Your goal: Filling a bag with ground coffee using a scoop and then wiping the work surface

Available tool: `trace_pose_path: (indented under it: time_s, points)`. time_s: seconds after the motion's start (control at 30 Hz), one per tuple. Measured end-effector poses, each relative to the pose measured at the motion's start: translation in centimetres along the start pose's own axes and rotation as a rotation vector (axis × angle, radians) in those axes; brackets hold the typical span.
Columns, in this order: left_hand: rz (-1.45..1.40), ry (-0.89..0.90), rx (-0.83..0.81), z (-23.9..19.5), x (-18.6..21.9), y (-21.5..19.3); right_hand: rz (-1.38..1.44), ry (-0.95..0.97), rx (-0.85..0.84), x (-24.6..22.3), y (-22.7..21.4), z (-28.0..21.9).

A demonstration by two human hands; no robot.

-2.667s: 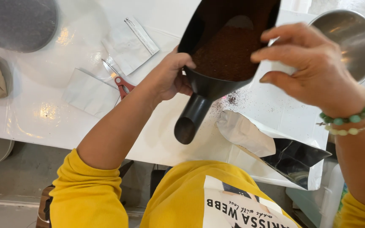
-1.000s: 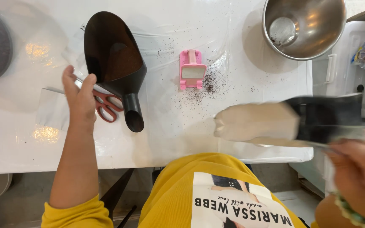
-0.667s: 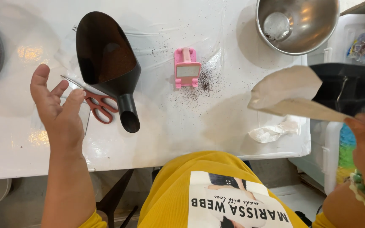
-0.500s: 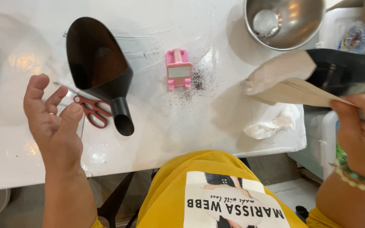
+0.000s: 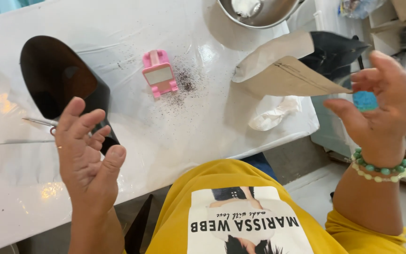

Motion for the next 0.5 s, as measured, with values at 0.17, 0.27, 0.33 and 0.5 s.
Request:
trace_pose_path:
  time_s: [0.17, 0.27, 0.33, 0.5]
  points:
    - [0.010, -0.087, -0.043, -0.3, -1.8, 1.2, 0.397, 0.456, 0.146, 3.9, 2.0, -5.5]
    - [-0.013, -0.108, -0.080, -0.2, -3.0, 1.9, 0.211, 0.546, -0.033, 6.4, 6.2, -8.9]
    - [-0.013, -0.109, -0.101, 0.2, -3.5, 2.8, 0.216, 0.580, -0.019, 6.6, 7.5, -10.2]
    - [-0.030, -0.086, -0.181, 1.1, -4.2, 8.0, 0.277, 0.671, -0.013, 7.6, 11.4, -12.6]
Point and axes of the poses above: each hand's wrist, its own z-axis towards the middle knuckle, its own y-axis out of the palm, x = y × z, the point moved 9 cm from there along z, towards the middle knuckle, and after that the axes turned 9 degrees about -z, right-handed, at the moved point
